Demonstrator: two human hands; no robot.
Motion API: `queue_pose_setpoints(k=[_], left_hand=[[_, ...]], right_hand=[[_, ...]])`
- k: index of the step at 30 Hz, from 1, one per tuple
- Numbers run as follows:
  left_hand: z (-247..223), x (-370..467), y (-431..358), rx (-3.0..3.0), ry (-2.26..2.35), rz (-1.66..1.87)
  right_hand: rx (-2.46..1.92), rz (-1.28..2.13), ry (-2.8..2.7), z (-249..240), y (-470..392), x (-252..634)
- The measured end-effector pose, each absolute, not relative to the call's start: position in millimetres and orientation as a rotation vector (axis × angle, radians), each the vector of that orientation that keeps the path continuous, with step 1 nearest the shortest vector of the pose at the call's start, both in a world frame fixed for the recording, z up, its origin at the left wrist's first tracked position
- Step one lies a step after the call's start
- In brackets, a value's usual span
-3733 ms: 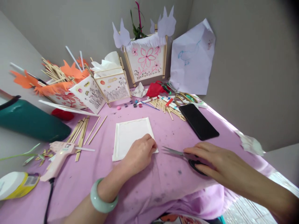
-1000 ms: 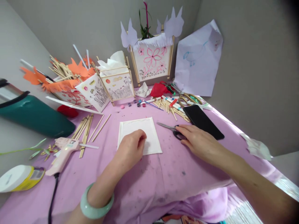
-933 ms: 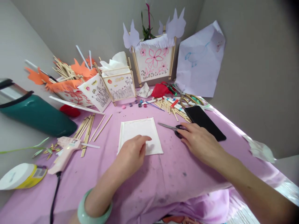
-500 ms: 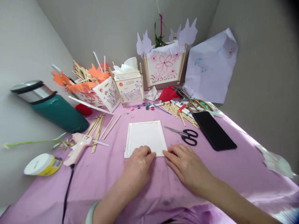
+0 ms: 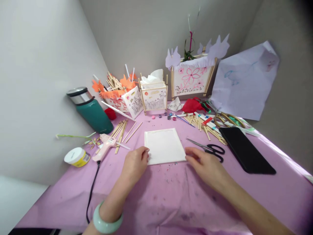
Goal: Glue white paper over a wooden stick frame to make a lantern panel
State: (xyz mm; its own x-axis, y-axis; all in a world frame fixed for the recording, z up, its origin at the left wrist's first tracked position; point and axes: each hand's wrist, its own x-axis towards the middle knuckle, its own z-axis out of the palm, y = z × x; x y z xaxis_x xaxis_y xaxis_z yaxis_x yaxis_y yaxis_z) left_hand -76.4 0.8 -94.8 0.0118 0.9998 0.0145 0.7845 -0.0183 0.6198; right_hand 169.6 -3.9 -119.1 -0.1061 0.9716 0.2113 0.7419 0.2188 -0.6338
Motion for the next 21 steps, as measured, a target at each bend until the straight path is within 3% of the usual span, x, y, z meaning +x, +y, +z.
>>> queue_pose_setpoints(k=[4,7,10,15,21], left_hand=[[-95,-82,-6,1.568,1.618,0.794],[-93,-93,-2,1.85,1.763,0.794],[-92,-107,10,2.264,1.678,0.585],[-93,-114,19,2.494,1.463,0.396],[-89,-82,-13,2.463,1.399,0.325]], right_hand=[[-1.577,0.288,-1.768,-113,9,197],[-1.737,-0.086,-1.929,-112,3,220],[-1.838,-0.226,-2.138,-122,-6,237],[-1.83,-0.22,-2.287,-133,-7,247],[-2.001,0.059,-2.231,-109,-17,253]])
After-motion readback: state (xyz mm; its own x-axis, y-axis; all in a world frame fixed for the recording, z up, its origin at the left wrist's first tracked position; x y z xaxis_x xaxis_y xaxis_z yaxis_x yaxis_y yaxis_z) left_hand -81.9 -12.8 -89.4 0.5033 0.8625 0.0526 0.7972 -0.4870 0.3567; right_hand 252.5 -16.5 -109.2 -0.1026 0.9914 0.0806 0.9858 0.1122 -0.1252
